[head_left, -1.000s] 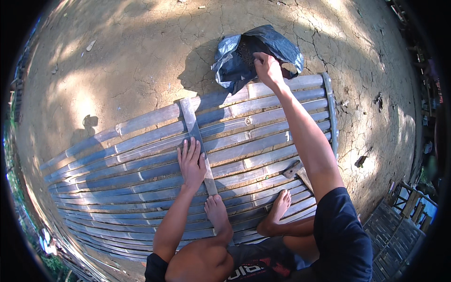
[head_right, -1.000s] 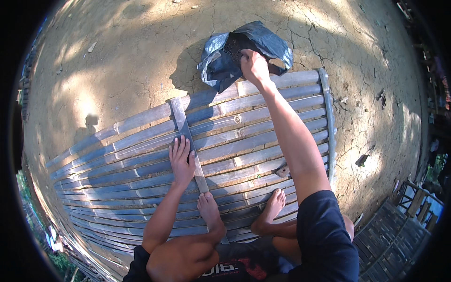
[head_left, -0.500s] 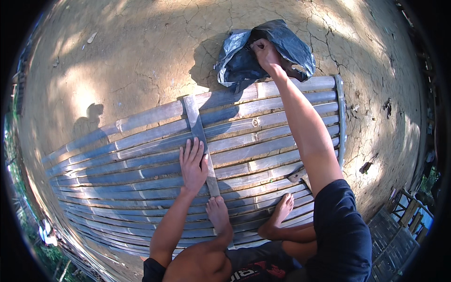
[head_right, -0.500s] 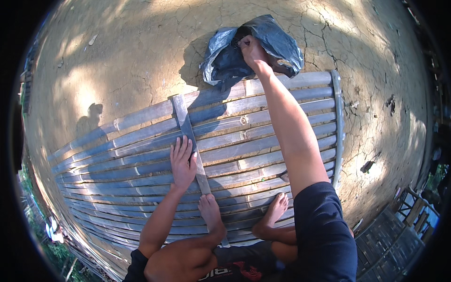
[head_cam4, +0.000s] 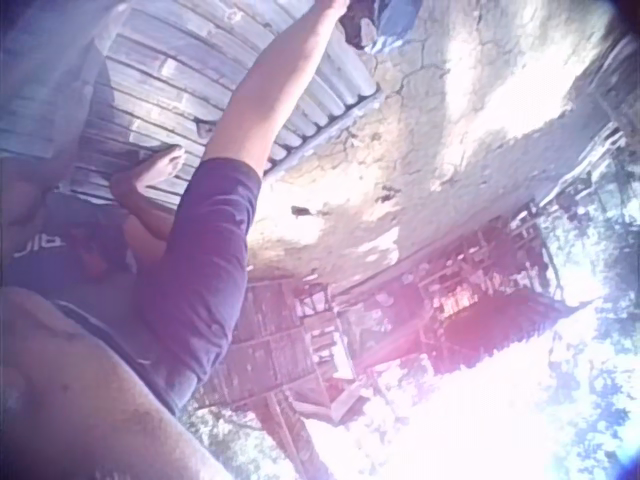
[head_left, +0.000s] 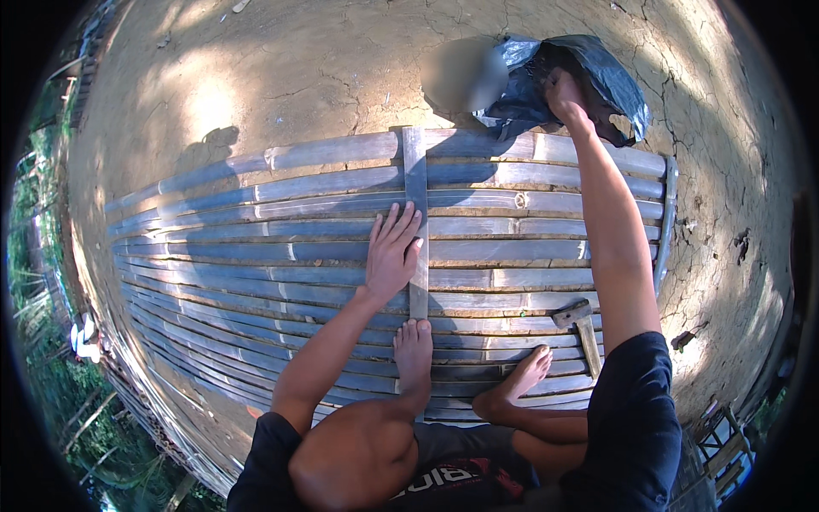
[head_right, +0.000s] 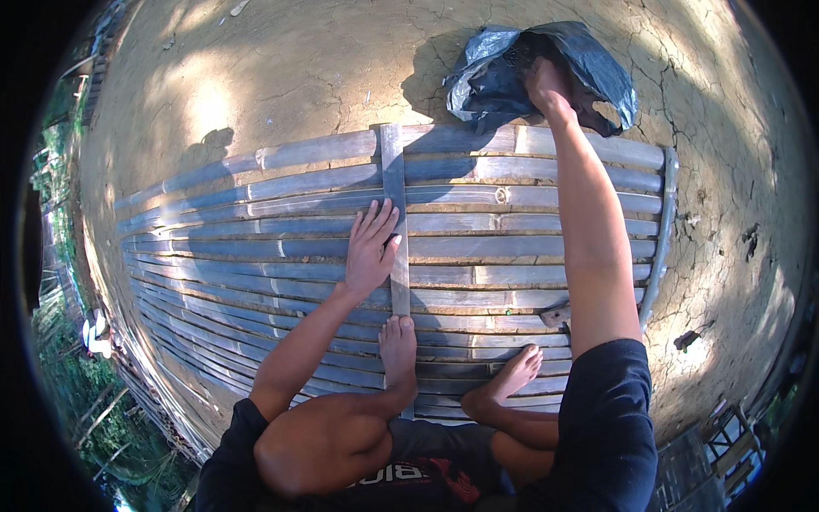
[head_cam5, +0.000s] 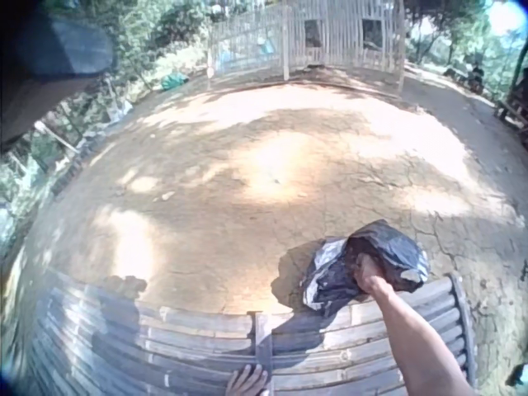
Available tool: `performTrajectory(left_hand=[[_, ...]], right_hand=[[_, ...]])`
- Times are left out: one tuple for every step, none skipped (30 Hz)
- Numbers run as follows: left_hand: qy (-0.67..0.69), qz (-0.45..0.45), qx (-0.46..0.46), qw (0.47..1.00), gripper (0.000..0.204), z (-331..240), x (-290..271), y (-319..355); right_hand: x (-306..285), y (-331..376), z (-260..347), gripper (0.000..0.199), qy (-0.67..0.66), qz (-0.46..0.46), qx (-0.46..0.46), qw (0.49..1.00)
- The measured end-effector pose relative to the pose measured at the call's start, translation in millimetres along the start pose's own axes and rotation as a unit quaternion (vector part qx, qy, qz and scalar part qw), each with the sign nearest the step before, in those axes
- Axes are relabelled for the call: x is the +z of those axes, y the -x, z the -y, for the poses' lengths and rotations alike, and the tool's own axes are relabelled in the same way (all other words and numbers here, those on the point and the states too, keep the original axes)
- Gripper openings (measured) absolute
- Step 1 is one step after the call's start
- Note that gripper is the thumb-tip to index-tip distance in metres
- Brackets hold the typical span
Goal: The person is assembling a bamboo lattice by laying thin strips across a perpendicular wood piece and driving nails into them using a small hatchet.
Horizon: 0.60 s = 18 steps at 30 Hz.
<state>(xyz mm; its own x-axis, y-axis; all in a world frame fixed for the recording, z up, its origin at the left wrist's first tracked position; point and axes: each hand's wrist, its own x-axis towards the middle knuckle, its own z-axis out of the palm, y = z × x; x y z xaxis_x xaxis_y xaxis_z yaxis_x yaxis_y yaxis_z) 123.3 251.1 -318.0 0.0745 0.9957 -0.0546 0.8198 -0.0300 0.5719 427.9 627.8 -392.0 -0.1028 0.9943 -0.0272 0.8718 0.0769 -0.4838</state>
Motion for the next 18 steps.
performTrajectory(left_hand=[[0.012,0.005,0.002,1.000,0.049,1.2,-1.0,-1.0],[0.024,0.012,0.001,1.000,0.048,1.3,-1.9,0.3],[0.034,0.013,-0.005,0.999,0.047,1.8,-2.9,0.5],[0.044,0.015,-0.010,0.999,0.045,2.7,-4.0,0.0],[0.055,0.014,-0.016,0.998,0.044,2.6,-3.1,-0.4],[0.058,0.006,-0.022,0.998,0.042,3.2,-3.1,0.1],[0.062,-0.001,-0.027,0.998,0.040,4.2,-4.1,0.7],[0.067,-0.008,-0.029,0.997,0.037,3.3,-4.0,-1.1],[0.109,-0.032,-0.058,0.992,0.035,1.1,-2.5,-3.7],[0.150,-0.055,-0.086,0.983,0.034,-1.8,-0.4,-6.6],[0.186,-0.075,-0.117,0.973,0.032,-3.5,-3.5,-6.4],[0.216,-0.115,-0.155,0.957,0.029,-6.3,-10.4,-6.4],[0.222,-0.124,-0.166,0.953,0.028,-6.2,-16.9,-8.3],[0.255,-0.121,-0.195,0.939,0.027,-10.0,-22.3,-12.0],[0.284,-0.119,-0.226,0.924,0.027,-16.4,-28.4,-15.6],[0.298,-0.147,-0.200,0.922,0.026,-23.0,-32.5,-21.5],[0.344,-0.154,-0.183,0.908,0.026,-31.6,-36.5,-30.6],[0.385,-0.160,-0.170,0.893,0.025,-42.4,-40.2,-39.8]], right_hand=[[4.3,-5.1,-10.0,0.017,-0.019,0.006,0.004,1.000],[5.3,-3.7,-11.8,0.018,-0.020,-0.021,-0.003,1.000],[6.1,-2.5,-13.5,0.018,-0.020,-0.049,-0.008,0.999],[6.8,-1.4,-15.0,0.019,-0.019,-0.078,-0.013,0.997],[2.3,-0.8,-10.0,0.020,-0.037,-0.072,-0.017,0.997],[-4.2,-0.4,-6.1,0.021,-0.055,-0.067,-0.019,0.996],[-9.6,1.1,-2.0,0.022,-0.072,-0.062,-0.021,0.995],[-15.4,3.4,-0.9,0.024,-0.119,-0.063,0.039,0.990],[-21.2,6.1,-0.1,0.026,-0.165,-0.066,0.100,0.979],[-26.7,9.7,0.2,0.028,-0.210,-0.070,0.160,0.962],[-34.8,23.4,13.2,0.029,-0.271,-0.068,0.168,0.945],[-45.2,42.2,34.6,0.030,-0.331,-0.070,0.172,0.925],[-53.6,64.9,53.3,0.029,-0.407,-0.069,0.165,0.896],[-64.7,89.0,74.0,0.028,-0.488,-0.032,0.163,0.857],[-70.2,112.6,88.0,0.028,-0.542,0.003,0.134,0.830],[-76.3,134.2,101.1,0.026,-0.588,0.040,0.126,0.798],[-82.0,152.4,113.6,0.026,-0.610,0.064,0.150,0.776],[-89.1,169.1,127.2,0.026,-0.637,0.096,0.151,0.750]])
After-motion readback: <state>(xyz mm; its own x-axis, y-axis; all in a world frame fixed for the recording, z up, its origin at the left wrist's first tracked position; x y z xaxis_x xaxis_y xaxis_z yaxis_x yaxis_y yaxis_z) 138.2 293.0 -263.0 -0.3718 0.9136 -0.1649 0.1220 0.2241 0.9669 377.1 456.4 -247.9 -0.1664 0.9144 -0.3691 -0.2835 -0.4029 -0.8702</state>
